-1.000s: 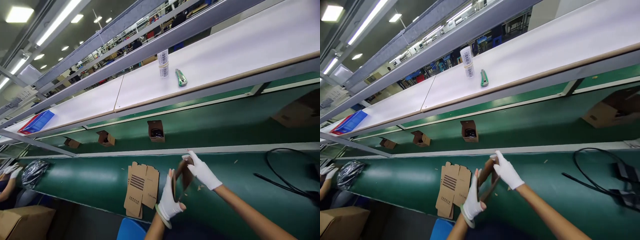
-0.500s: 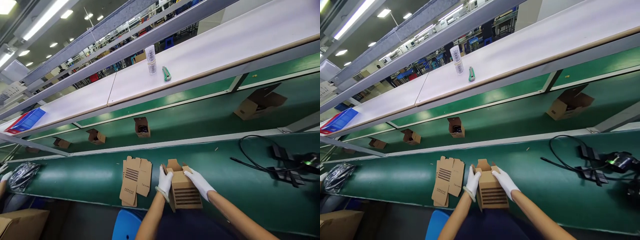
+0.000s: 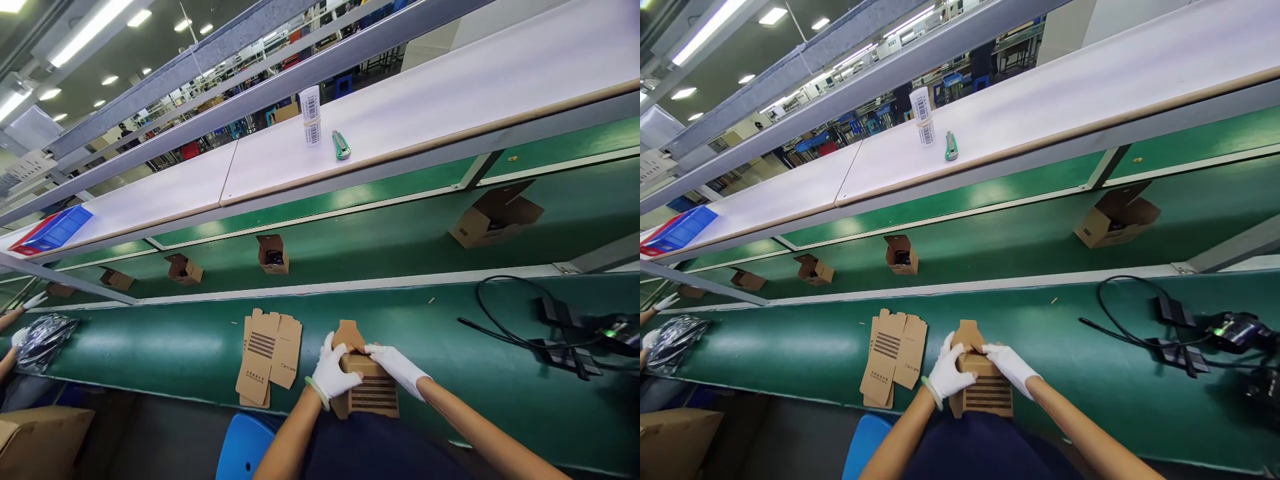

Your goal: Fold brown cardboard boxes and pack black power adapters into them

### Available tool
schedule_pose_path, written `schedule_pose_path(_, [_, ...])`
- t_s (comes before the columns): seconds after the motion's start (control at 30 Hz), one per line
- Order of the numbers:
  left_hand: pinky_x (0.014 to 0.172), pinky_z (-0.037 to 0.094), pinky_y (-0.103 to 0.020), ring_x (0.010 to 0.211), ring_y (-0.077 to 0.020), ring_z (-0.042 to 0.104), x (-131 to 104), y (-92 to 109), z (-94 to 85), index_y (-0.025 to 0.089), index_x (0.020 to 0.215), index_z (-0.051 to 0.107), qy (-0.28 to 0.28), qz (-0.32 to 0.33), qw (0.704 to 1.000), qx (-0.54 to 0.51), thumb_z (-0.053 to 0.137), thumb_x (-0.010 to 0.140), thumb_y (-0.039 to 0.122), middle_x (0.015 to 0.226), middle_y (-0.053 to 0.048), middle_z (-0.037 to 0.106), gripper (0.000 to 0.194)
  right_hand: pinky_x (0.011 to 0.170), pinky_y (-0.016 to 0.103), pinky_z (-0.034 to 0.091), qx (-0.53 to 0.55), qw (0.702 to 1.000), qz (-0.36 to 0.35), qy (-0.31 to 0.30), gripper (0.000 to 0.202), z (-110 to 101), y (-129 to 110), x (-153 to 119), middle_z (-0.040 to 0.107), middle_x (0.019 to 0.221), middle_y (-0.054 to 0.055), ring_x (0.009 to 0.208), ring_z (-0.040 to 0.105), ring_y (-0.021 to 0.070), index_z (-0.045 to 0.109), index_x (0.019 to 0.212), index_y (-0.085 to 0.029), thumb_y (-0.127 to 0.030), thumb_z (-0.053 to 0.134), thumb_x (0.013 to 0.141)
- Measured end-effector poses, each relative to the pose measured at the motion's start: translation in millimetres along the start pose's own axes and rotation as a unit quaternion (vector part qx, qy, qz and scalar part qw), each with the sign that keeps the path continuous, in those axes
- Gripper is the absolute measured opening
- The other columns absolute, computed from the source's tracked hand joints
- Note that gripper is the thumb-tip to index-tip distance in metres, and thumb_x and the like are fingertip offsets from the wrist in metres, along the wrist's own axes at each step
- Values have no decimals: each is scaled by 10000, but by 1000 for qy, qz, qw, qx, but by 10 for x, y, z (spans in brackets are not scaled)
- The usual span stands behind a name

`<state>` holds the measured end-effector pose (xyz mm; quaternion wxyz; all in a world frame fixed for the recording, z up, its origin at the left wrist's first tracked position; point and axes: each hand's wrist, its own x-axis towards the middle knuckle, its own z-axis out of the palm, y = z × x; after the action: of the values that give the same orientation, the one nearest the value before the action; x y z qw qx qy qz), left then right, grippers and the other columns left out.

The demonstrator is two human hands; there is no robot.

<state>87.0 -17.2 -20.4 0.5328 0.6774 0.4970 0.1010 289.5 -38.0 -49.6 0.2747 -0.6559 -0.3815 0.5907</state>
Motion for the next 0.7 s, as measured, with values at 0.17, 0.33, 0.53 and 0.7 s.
schedule_pose_path(0.17, [1194,306,-492,1382,-351,413,78,-63,-31,222,958,677,1,75,996,-46,878,537,325,1509,-104,412,478,855,430,546,-74,992,11,-98,344,-378,-175,-13,752,811,76,894,678,304,697,650,-229,-542,563,699])
schedule_pose_path(0.33, [1059,415,-459,1172,-303,527,14,22,-91,223,1026,610,11,131,990,-53,890,524,351,1254,-90,591,588,857,382,522,-143,980,-24,-134,337,-653,-451,182,732,831,79,908,657,279,666,687,-209,-538,674,613])
schedule_pose_path(0.53, [1014,430,-437,1124,-297,541,-69,60,-104,227,1026,600,-3,126,991,-46,889,507,329,1188,-68,634,603,718,349,518,-260,929,-40,-261,302,-456,-660,312,701,686,7,730,660,252,705,676,-199,-352,811,439])
schedule_pose_path(0.7, [1013,439,-442,1111,-300,548,-93,8,-49,208,1078,597,7,123,991,-58,883,489,339,1156,-81,600,668,744,383,493,-390,897,-73,-197,228,-246,-627,228,649,651,1,745,667,281,672,680,-221,-267,771,480])
